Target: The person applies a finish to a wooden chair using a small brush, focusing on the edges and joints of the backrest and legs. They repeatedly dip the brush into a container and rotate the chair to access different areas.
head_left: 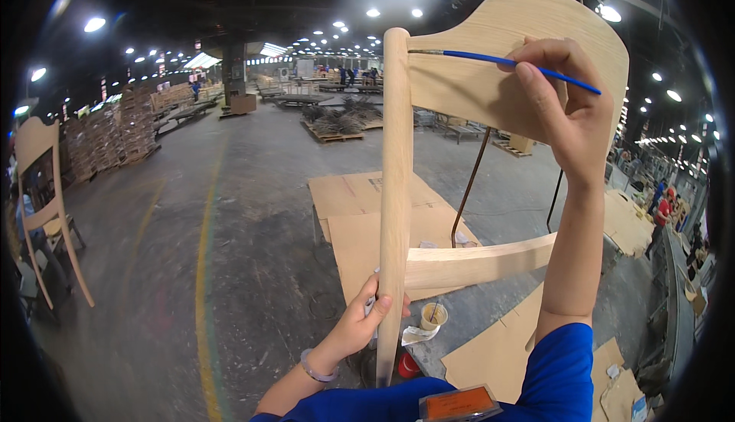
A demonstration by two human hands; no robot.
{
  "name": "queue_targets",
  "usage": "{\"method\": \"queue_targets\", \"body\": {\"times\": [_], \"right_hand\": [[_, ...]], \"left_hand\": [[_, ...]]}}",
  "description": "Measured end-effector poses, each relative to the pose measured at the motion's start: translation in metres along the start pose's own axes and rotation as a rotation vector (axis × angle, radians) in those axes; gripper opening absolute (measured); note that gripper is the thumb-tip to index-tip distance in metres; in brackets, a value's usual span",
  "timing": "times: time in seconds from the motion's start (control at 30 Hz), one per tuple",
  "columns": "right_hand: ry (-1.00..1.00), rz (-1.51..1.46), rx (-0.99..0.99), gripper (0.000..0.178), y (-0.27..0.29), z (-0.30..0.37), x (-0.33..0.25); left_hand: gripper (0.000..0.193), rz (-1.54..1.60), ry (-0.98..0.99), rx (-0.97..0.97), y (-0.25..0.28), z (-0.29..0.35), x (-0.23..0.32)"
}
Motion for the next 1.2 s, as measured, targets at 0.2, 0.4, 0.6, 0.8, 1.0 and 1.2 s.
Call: {"method": "queue_targets", "body": {"times": [0.2, 0.4, 0.6, 0.8, 1.0, 1.2], "right_hand": [[0.010, -0.038, 0.047, 0.009, -0.013, 0.002, 0.012], [0.000, -0.119, 0.090, 0.008, -0.024, 0.006, 0.020], [-0.015, -0.197, 0.129, 0.008, -0.032, 0.008, 0.025], [-0.021, -0.261, 0.151, 0.008, -0.037, 0.011, 0.031], [-0.013, -0.254, 0.164, 0.009, -0.039, 0.010, 0.032], [-0.015, -0.251, 0.160, 0.009, -0.043, 0.008, 0.031]], "left_hand": [[0.053, -0.047, 0.011, 0.033, 0.005, 0.001, 0.000], [0.055, -0.092, 0.000, 0.080, 0.008, 0.004, 0.000], [0.060, -0.111, -0.006, 0.117, 0.010, 0.008, 0.000], [0.062, -0.136, -0.021, 0.135, 0.012, 0.010, 0.001], [0.062, -0.160, -0.026, 0.137, 0.013, 0.011, 0.003], [0.061, -0.152, -0.017, 0.148, 0.014, 0.012, 0.005]]}}
Point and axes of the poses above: each hand's wrist, its own z-axis away from the middle knuckle, its own y-axis out of the back of the hand, x = y × z, the point moved 6 cm from there along -z, towards the middle knuckle, and after that the axes turned 5 degrees about -y, right-handed, at the moved point
